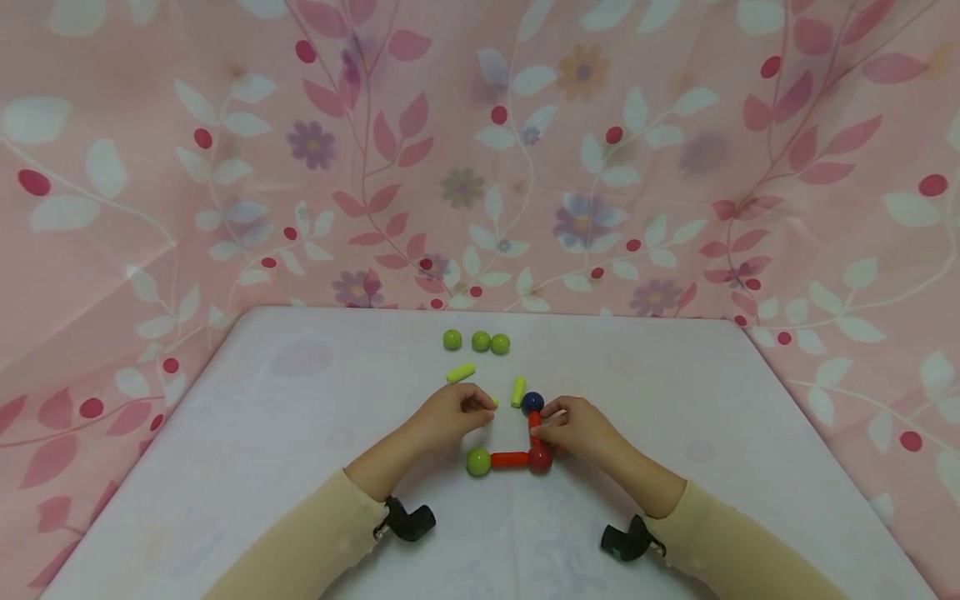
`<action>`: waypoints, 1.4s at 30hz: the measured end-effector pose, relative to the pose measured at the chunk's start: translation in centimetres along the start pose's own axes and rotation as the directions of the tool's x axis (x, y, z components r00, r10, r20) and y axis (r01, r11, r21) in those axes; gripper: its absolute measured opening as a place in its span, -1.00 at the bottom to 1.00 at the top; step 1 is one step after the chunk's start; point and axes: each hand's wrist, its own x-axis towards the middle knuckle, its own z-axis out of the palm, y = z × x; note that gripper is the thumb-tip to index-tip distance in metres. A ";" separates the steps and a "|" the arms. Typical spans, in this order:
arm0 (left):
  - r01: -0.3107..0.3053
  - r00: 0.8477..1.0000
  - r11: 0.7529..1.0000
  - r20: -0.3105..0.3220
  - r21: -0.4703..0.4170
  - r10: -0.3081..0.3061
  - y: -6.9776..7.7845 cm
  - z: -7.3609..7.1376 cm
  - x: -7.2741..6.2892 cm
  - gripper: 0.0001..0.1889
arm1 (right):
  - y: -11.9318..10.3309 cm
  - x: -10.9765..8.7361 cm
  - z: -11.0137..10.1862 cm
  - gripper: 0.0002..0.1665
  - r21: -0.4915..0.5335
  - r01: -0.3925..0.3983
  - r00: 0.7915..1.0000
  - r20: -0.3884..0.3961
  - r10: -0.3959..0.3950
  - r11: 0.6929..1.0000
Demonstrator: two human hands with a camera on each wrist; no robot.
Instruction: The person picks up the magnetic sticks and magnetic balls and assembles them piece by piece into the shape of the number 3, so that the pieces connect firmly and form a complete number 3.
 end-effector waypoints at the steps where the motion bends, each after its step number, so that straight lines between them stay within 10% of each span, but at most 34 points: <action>1: -0.005 1.000 1.000 -0.007 0.006 0.005 0.3 -0.2 0.4 -0.86 | 0.0 0.0 0.0 -0.63 0.003 0.001 1.000 -0.001 -0.001 1.000; 19: 0.056 0.998 0.997 0.013 0.055 -0.056 1.9 -0.5 7.0 -0.72 | -0.5 -0.4 -0.4 -0.61 0.010 0.010 1.000 0.025 -0.010 1.000; 32: 0.119 0.992 0.983 0.026 0.138 -0.124 3.0 1.3 7.9 -0.71 | 0.0 -0.4 0.1 -0.64 0.014 -0.009 1.000 0.029 0.008 1.000; 42: 0.180 0.978 0.947 0.057 0.265 -0.202 4.6 -0.1 8.2 -0.67 | 0.1 -0.3 -0.1 -0.65 0.015 0.000 1.000 0.025 -0.001 1.000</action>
